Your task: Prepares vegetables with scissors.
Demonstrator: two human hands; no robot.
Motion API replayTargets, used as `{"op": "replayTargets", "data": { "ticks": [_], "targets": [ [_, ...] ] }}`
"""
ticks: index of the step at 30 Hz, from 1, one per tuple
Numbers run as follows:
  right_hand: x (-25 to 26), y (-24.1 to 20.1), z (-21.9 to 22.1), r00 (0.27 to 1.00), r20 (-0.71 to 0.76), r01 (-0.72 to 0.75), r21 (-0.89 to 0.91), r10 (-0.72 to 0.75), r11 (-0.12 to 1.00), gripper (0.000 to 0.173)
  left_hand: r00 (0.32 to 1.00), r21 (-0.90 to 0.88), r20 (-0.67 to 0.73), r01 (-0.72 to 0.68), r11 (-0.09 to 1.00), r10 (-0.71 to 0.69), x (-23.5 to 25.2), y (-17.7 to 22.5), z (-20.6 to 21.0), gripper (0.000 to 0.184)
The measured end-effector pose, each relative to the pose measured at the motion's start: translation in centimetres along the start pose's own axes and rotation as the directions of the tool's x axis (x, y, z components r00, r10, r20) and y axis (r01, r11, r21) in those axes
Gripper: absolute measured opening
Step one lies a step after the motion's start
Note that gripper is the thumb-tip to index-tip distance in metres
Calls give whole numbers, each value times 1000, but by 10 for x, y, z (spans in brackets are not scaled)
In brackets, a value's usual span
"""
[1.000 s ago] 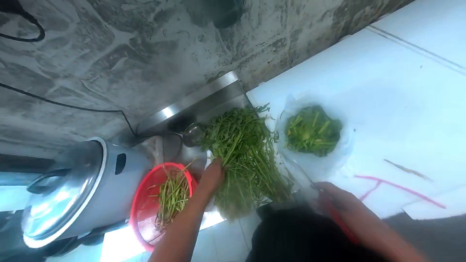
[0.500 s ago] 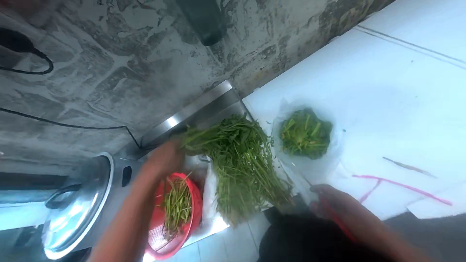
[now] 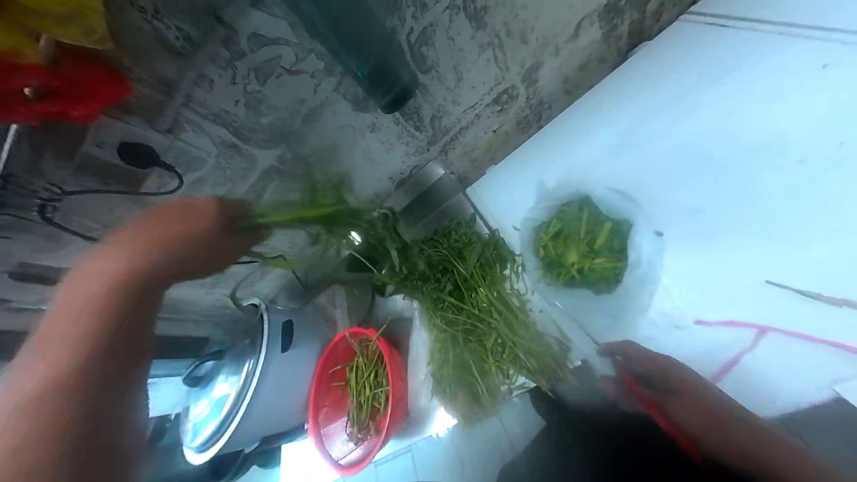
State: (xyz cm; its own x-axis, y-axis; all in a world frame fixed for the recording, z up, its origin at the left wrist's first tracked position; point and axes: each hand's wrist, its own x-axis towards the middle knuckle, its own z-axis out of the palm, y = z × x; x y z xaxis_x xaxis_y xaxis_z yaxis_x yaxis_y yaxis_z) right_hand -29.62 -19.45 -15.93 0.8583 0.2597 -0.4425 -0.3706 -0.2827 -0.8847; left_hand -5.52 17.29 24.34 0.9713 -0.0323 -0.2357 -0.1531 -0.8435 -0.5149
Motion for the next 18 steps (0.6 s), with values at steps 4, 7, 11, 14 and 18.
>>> {"op": "replayTargets", "data": {
  "ticks": [4, 7, 11, 14, 18],
  "targets": [
    [-1, -3, -2, 1000, -11, -6, -15, 6, 1000, 55, 997, 47, 61, 35, 998, -38, 9, -3, 0, 26],
    [-2, -4, 0, 1000, 4, -23, -35, 24, 999, 56, 991, 135, -128, 65, 989, -48, 13, -34, -10, 26],
    [1, -6, 3, 1000, 5, -8, -45, 8, 999, 58, 979, 130, -202, 27, 991, 0, 22, -80, -32, 35],
    [3, -30, 4, 994, 108, 15, -134, 0, 991, 57, 986, 118, -146, -59, 991, 76, 23, -100, -55, 39],
    [19, -83, 16, 962, 259, 124, -124, -88, 984, 56, 946, 27, -289, -145, 989, 146, 20, -112, -50, 27]
  ]
}}
